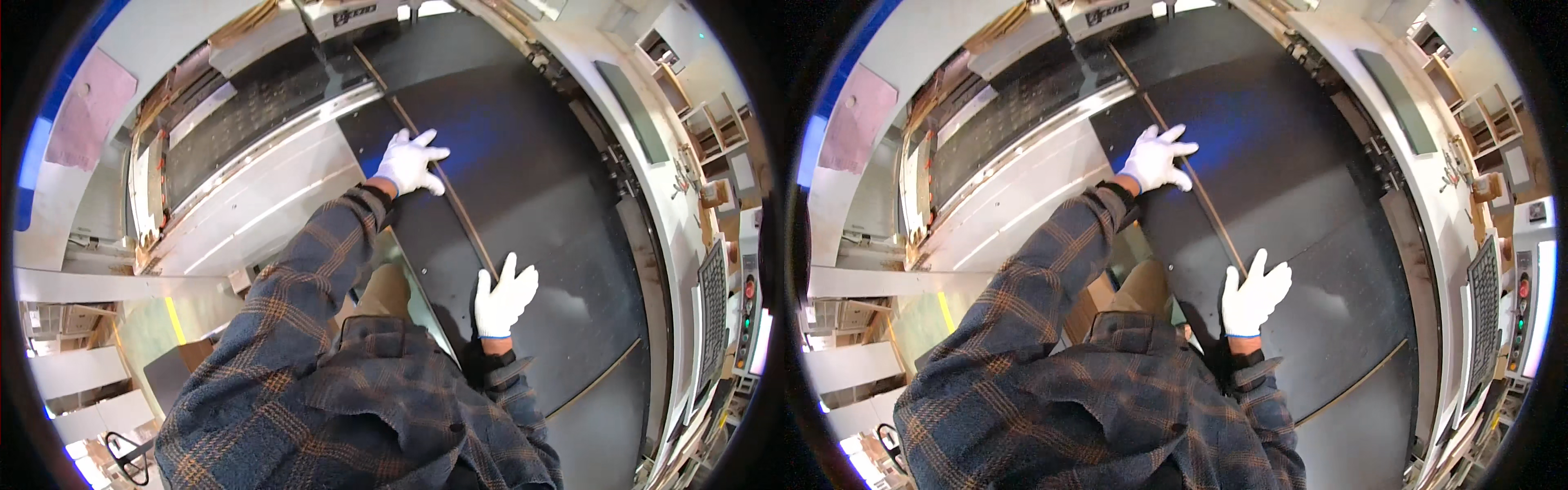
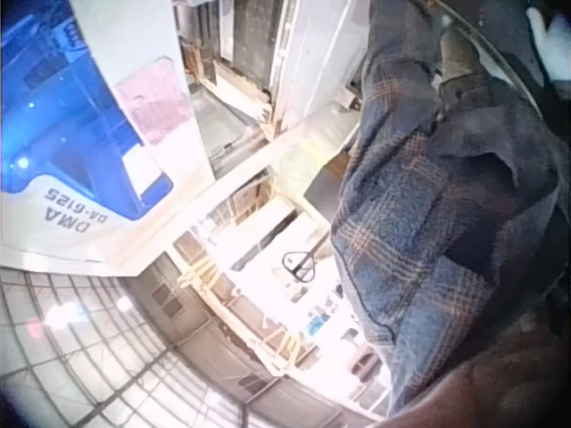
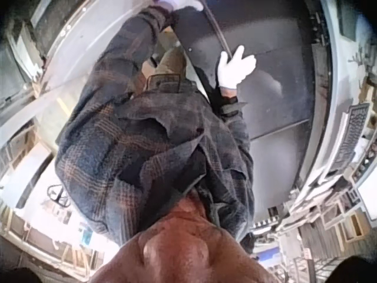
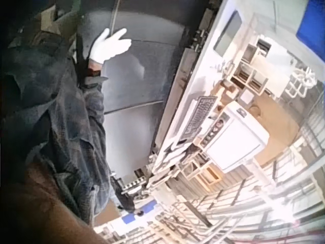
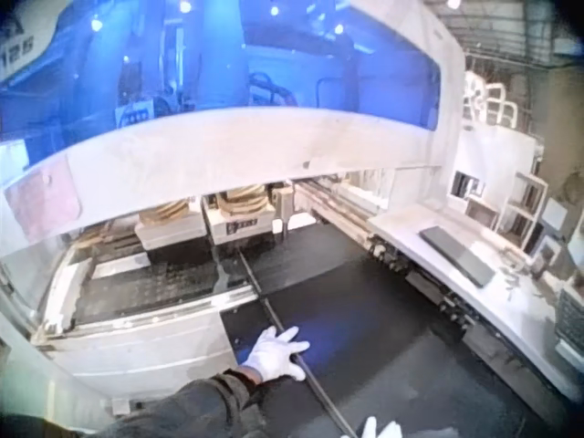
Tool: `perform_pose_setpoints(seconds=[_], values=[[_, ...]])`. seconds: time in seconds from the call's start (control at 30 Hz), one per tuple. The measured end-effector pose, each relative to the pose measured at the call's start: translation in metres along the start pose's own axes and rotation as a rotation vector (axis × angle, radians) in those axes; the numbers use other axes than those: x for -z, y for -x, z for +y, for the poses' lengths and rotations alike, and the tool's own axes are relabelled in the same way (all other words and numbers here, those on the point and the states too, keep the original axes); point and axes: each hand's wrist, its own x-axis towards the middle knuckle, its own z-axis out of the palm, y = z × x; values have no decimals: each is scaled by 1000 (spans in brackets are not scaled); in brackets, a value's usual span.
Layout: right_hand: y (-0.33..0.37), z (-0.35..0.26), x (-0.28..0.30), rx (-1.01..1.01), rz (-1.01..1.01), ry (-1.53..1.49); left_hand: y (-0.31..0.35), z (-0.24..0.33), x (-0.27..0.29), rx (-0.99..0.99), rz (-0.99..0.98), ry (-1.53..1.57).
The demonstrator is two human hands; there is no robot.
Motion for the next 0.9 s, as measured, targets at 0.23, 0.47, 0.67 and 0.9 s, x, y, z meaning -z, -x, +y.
perform_pose_setpoints(seconds=[0.23, 0.47, 0.67, 0.9], values=[[0, -10, 6, -19, 10, -35, 3, 3, 5, -5, 5, 19], [4, -14, 11, -39, -1, -77, 6, -5, -2, -64, 100, 11], [0, -12, 25, -28, 70, -115, 7, 5, -2, -133, 224, -1], [-5, -16, 36, -17, 74, -103, 2, 14, 5, -35, 130, 13]])
